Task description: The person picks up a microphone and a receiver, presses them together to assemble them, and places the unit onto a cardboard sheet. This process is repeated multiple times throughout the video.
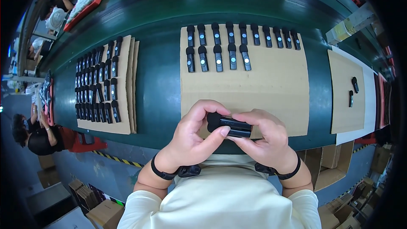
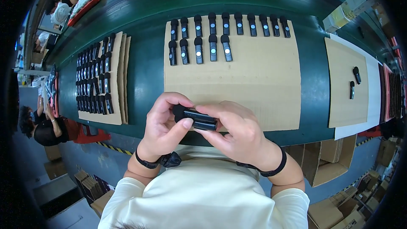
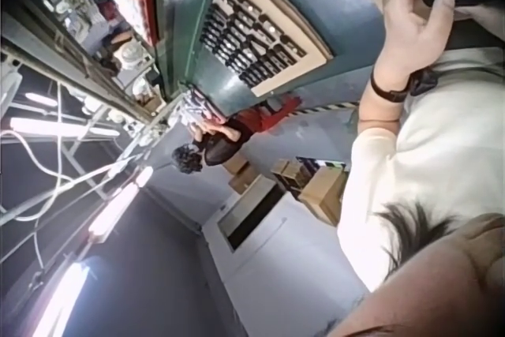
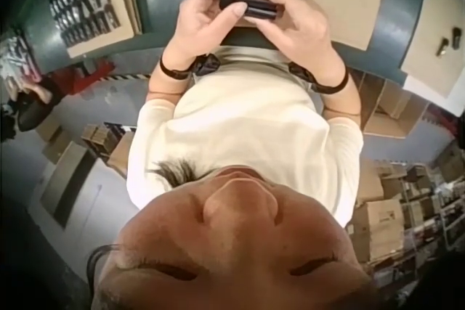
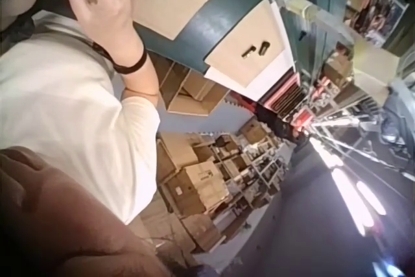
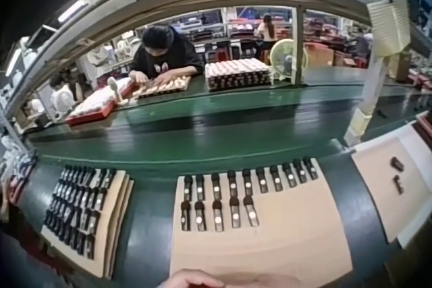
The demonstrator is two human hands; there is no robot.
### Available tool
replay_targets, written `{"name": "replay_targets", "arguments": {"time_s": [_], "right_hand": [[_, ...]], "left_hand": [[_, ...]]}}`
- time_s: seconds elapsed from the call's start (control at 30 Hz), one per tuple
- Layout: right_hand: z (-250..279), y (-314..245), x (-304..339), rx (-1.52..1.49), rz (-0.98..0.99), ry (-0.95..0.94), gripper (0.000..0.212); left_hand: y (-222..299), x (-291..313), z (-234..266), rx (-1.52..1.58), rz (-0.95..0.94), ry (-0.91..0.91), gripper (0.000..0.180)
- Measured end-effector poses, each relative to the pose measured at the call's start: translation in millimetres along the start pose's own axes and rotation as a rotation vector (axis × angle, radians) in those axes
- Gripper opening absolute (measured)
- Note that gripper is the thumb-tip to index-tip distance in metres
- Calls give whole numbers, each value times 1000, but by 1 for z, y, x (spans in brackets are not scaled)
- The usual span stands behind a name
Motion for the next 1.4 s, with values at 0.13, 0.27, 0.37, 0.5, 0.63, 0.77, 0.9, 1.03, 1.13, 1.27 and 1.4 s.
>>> {"name": "replay_targets", "arguments": {"time_s": [0.13, 0.27, 0.37, 0.5, 0.63, 0.77, 0.9, 1.03, 1.13, 1.27, 1.4], "right_hand": [[0, 0, 0, 8, 11, -8, 38], [1, 0, 2, 17, 3, -19, 40], [3, 2, 2, 24, 17, -35, 43], [5, 9, 2, 69, 110, -51, 46], [1, 1, 7, -28, -85, -6, 42], [3, 16, 12, -129, -172, -31, 39], [3, 20, 15, -224, -200, -49, 37], [2, 21, 16, -335, -246, -39, 36], [1, 21, 16, -413, -267, -19, 35], [0, 22, 15, -521, -265, 23, 34], [-2, 17, 12, -576, -251, 77, 35]], "left_hand": [[-4, -4, 3, 35, -63, 19, 24], [-4, -5, -1, -3, -69, 42, 24], [-3, -5, -2, 77, -15, 80, 25], [-7, -6, 6, 44, -26, 8, 27], [-4, -8, 9, -131, -149, -18, 29], [-5, -7, 9, -162, -244, 23, 34], [0, -3, 6, 15, -133, 122, 35], [-1, -4, 5, 64, -109, 153, 32], [-2, -5, 4, 42, -141, 142, 30], [-4, -5, 5, -22, -180, 117, 29], [0, -8, 5, -175, -237, 68, 32]]}}
Point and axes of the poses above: each hand's wrist, its own x-axis away from the middle knuckle, its own z-axis out of the back of the hand, y = z × x, the point moved 2 cm from there along -x, towards the middle knuckle, and after that the axes turned 1 degree about y, right-handed, at the moved point
